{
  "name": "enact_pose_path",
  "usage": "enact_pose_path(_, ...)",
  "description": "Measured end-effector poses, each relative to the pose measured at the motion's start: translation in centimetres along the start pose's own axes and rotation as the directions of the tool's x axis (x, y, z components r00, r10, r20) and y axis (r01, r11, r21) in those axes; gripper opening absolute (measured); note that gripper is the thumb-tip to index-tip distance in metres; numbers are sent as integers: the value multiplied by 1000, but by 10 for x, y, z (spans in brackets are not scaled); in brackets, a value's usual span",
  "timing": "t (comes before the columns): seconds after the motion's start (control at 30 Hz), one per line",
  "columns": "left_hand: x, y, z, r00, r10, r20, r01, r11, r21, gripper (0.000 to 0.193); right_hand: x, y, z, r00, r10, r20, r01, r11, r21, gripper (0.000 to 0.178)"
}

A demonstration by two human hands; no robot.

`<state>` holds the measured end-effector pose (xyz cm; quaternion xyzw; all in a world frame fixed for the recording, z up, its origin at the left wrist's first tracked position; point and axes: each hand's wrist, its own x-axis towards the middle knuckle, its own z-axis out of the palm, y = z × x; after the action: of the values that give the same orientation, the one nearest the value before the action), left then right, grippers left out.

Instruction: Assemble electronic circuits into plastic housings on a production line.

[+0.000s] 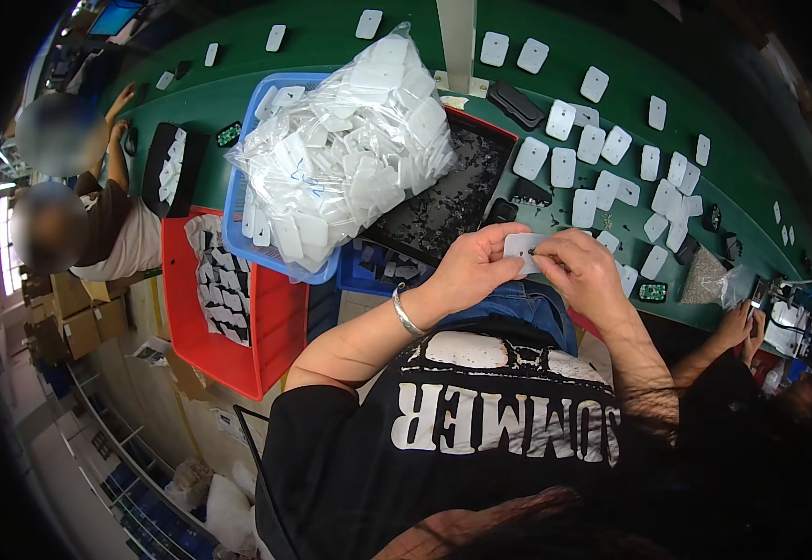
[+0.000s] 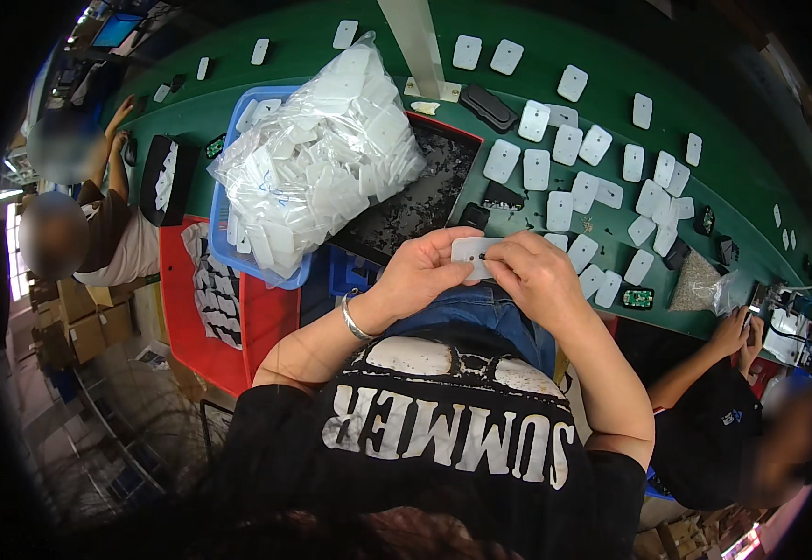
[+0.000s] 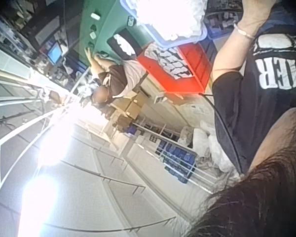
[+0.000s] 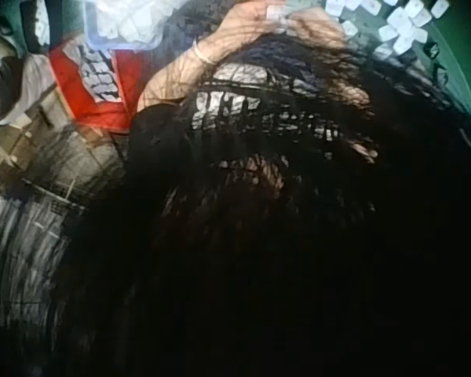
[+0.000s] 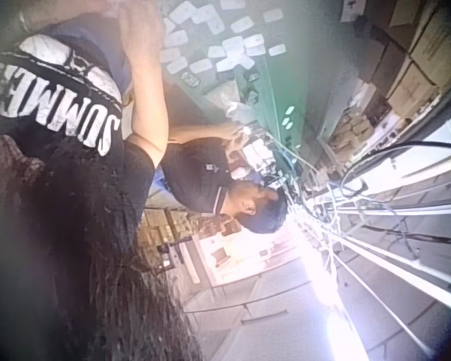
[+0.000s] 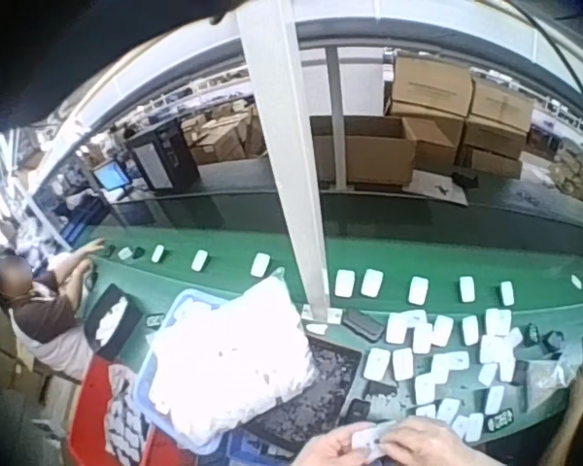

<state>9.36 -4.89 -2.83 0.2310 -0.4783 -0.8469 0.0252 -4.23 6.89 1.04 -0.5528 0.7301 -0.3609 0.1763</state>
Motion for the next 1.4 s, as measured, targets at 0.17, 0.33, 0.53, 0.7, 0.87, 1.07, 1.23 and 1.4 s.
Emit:
enact_pose_path(0.17, -1, 13, 5, 998, -60, 8, 59, 998, 3, 33, 1, 2, -8, 986, -160, 50, 162, 985, -57, 12)
enact_pose_path(0.33, 4, 14, 5, 1000, -19, -5, 19, 999, -39, 34, 7, -4, -15, 987, -132, 90, 141, 984, -111, 13)
enact_pose_path(0.53, 7, 15, 17, 999, -3, -37, -14, 892, -452, 32, 8, 1, -4, 999, -51, -19, 49, 997, -67, 11)
enact_pose_path(0.7, 12, 9, 17, 987, 158, -25, -160, 980, -118, 32, 4, -4, 7, 981, 166, -99, -150, 977, 153, 6)
enact_pose_path(0.87, 13, 26, 23, 985, 170, -42, -165, 982, 90, 34, 1, 9, 19, 894, 370, -254, -196, 831, 520, 9)
enact_pose_path(1.07, 8, 28, 19, 997, 78, -25, -72, 981, 183, 36, -2, 6, 16, 904, 267, -333, -147, 927, 346, 9)
enact_pose_path(1.23, 6, 29, 18, 995, 94, -17, -83, 943, 323, 35, -9, 10, 13, 928, 142, -343, -85, 981, 177, 10)
enact_pose_path(1.4, 7, 25, 20, 926, 377, 19, -336, 801, 495, 33, -6, 11, 8, 940, -72, -333, 71, 997, -15, 14)
